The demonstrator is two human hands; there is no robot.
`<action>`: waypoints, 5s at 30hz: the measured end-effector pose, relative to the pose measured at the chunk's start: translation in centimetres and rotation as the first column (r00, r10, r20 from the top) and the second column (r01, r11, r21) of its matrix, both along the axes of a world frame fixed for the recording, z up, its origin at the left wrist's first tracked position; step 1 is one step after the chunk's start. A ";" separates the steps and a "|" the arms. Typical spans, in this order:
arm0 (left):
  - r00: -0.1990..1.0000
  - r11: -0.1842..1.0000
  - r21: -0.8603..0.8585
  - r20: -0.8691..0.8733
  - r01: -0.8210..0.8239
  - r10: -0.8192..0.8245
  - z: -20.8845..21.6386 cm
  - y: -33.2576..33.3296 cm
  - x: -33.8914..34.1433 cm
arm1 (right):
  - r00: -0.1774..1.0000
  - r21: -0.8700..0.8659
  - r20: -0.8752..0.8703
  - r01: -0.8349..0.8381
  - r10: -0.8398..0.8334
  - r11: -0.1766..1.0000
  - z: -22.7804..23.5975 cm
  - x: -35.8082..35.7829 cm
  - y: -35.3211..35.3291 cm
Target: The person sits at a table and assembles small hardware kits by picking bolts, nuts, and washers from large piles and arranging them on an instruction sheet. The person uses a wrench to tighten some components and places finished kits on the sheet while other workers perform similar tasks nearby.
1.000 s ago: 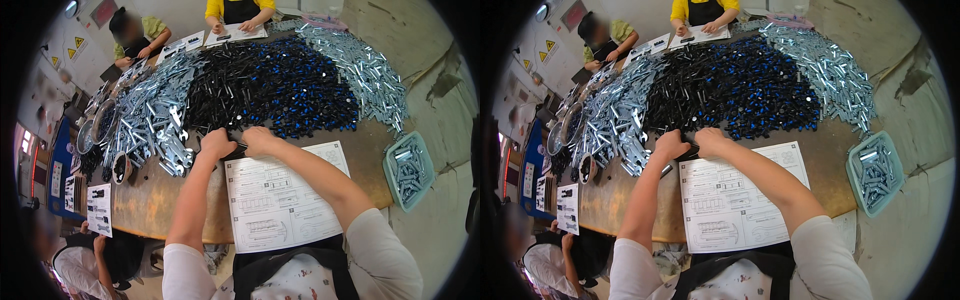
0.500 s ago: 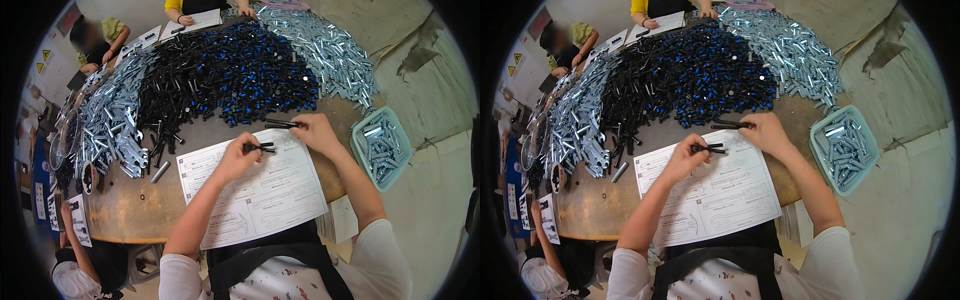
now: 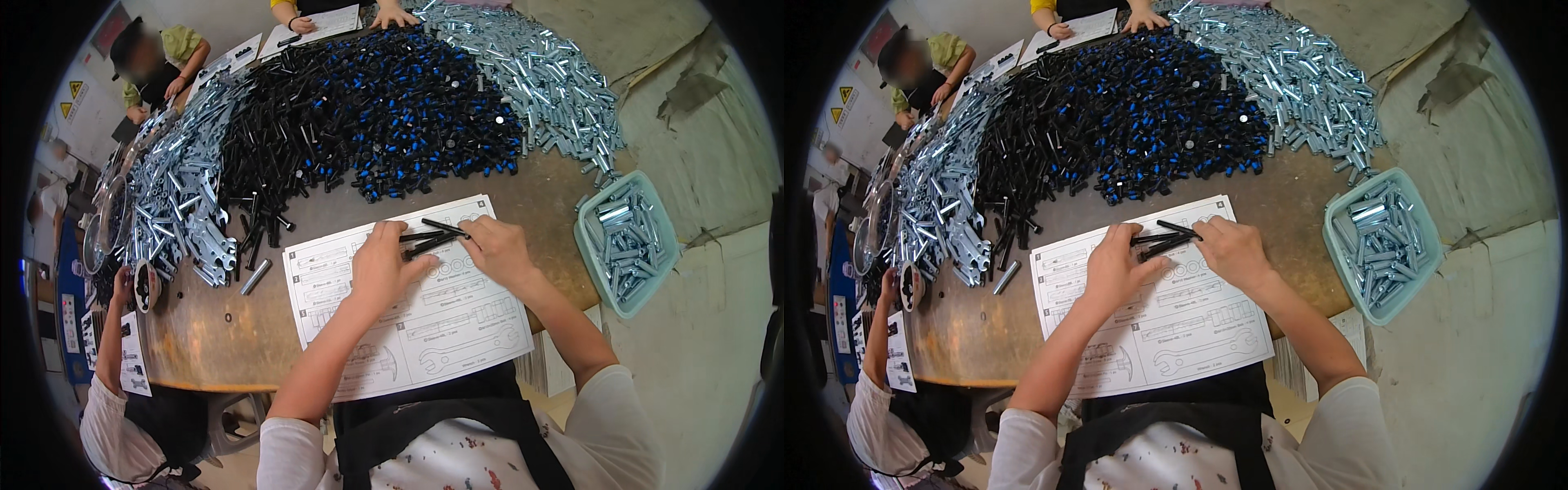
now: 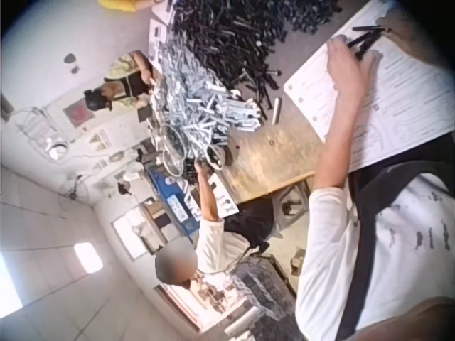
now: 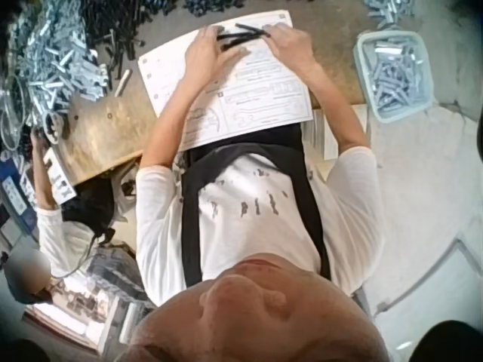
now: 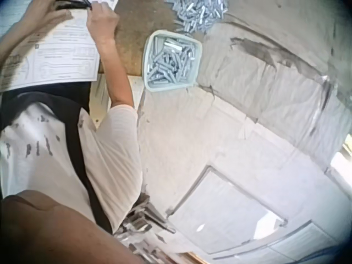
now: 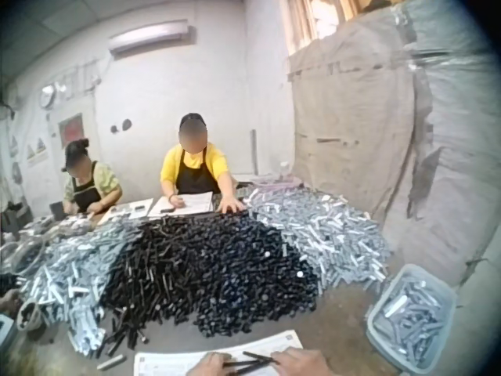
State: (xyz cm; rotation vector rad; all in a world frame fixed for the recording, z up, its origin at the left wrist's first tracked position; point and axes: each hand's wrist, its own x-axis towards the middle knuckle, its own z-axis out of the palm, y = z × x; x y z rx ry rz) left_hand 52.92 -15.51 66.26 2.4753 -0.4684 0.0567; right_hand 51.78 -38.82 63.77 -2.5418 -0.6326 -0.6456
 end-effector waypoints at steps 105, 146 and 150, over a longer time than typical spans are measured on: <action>0.927 0.899 -0.272 -0.056 0.343 -0.371 0.5 -12.0 4.7 | 0.907 0.482 -0.329 0.400 -0.262 0.779 -0.8 -0.9 -8.1; 0.974 0.940 -0.276 -0.048 0.200 -0.221 -2.7 -8.6 -11.2 | 0.730 0.126 -0.647 -0.182 0.220 0.975 3.7 -9.0 -6.3; 0.957 0.911 -0.333 -0.067 0.244 -0.281 -2.1 -7.8 -10.8 | 0.685 0.102 -0.702 -0.177 0.197 0.979 4.6 -9.0 -6.0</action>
